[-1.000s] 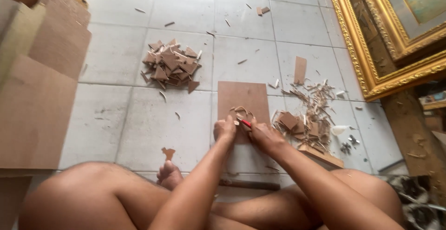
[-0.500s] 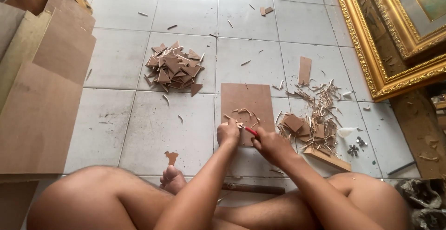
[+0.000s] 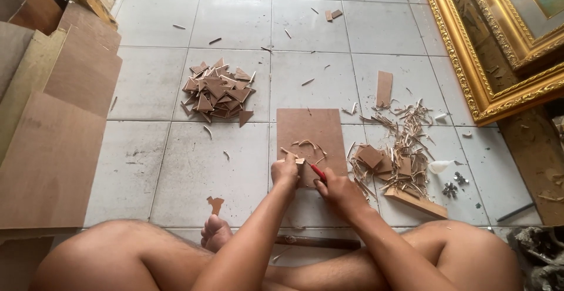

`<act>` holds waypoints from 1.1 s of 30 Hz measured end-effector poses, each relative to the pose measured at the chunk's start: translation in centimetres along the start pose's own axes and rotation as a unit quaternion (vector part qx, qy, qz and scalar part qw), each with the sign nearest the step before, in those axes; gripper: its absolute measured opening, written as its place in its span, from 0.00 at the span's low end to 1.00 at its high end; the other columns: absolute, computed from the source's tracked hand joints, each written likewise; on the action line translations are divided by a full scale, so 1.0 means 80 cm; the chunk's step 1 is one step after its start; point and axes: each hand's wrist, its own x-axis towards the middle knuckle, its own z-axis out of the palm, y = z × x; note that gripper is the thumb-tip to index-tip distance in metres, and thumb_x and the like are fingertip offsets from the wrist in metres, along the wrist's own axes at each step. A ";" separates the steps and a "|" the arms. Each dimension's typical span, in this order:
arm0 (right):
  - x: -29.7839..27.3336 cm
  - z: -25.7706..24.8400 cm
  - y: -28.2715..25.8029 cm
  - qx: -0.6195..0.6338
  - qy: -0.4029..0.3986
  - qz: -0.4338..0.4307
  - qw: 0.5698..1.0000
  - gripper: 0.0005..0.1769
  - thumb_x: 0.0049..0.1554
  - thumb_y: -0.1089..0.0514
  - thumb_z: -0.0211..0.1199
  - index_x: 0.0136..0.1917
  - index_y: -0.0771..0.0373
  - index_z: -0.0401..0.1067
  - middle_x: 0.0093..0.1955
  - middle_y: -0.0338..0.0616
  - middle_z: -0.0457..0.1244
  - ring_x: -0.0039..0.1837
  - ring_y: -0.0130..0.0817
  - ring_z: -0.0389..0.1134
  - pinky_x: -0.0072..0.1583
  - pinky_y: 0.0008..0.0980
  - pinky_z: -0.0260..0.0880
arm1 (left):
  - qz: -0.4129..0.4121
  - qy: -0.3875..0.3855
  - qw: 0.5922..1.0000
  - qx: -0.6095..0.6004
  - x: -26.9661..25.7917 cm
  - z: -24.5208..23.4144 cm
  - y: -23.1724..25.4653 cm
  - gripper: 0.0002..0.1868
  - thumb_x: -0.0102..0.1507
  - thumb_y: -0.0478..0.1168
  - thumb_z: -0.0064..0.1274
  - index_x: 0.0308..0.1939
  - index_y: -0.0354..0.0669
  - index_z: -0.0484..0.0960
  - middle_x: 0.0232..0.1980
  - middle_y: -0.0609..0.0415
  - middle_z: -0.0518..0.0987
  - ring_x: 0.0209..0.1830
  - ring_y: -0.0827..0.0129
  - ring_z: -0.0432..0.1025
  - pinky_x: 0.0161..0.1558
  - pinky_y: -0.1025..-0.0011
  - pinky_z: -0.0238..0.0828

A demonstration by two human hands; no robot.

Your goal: The person is sitting on the floor using a utility knife to carve and cut small pieces of thin wood or cardboard.

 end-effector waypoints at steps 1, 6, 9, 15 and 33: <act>-0.001 -0.004 -0.009 0.001 -0.001 0.000 1.000 0.24 0.69 0.31 0.53 0.61 0.49 0.71 0.57 0.61 0.76 0.63 0.63 0.79 0.65 0.60 0.79 | -0.001 0.000 1.000 0.001 0.005 0.000 -0.002 0.30 0.59 0.52 0.52 0.52 0.31 0.91 0.43 0.37 0.90 0.39 0.48 0.88 0.39 0.55 0.86; 0.028 0.012 -0.011 0.003 -0.030 0.029 0.999 0.24 0.68 0.32 0.54 0.63 0.50 0.70 0.59 0.63 0.75 0.65 0.66 0.78 0.66 0.62 0.79 | -0.034 -0.029 0.997 -0.071 0.006 -0.003 0.009 0.20 0.61 0.52 0.54 0.33 0.36 0.86 0.21 0.53 0.74 0.14 0.67 0.69 0.16 0.66 0.63; 0.023 0.005 -0.020 0.013 -0.031 0.035 0.999 0.24 0.68 0.33 0.53 0.63 0.50 0.71 0.59 0.62 0.75 0.65 0.64 0.78 0.66 0.60 0.79 | -0.027 -0.061 0.997 -0.039 0.023 -0.021 0.005 0.22 0.62 0.52 0.50 0.34 0.35 0.86 0.22 0.51 0.72 0.13 0.68 0.63 0.14 0.66 0.58; -0.004 -0.037 -0.041 0.139 -0.026 0.038 0.989 0.25 0.68 0.38 0.56 0.62 0.57 0.78 0.59 0.66 0.75 0.69 0.65 0.76 0.67 0.58 0.76 | 0.153 -0.025 0.930 0.333 -0.037 -0.081 0.070 0.21 0.62 0.56 0.44 0.55 0.56 0.77 0.56 0.42 0.87 0.60 0.38 0.82 0.53 0.41 0.79; -0.011 -0.048 -0.041 0.221 -0.008 0.054 0.974 0.27 0.67 0.37 0.59 0.60 0.60 0.82 0.50 0.64 0.75 0.60 0.61 0.78 0.60 0.53 0.76 | 0.438 -0.056 0.843 0.308 -0.001 -0.042 0.041 0.04 0.65 0.37 0.64 0.43 0.47 0.92 0.42 0.47 0.83 0.46 0.49 0.85 0.47 0.53 0.88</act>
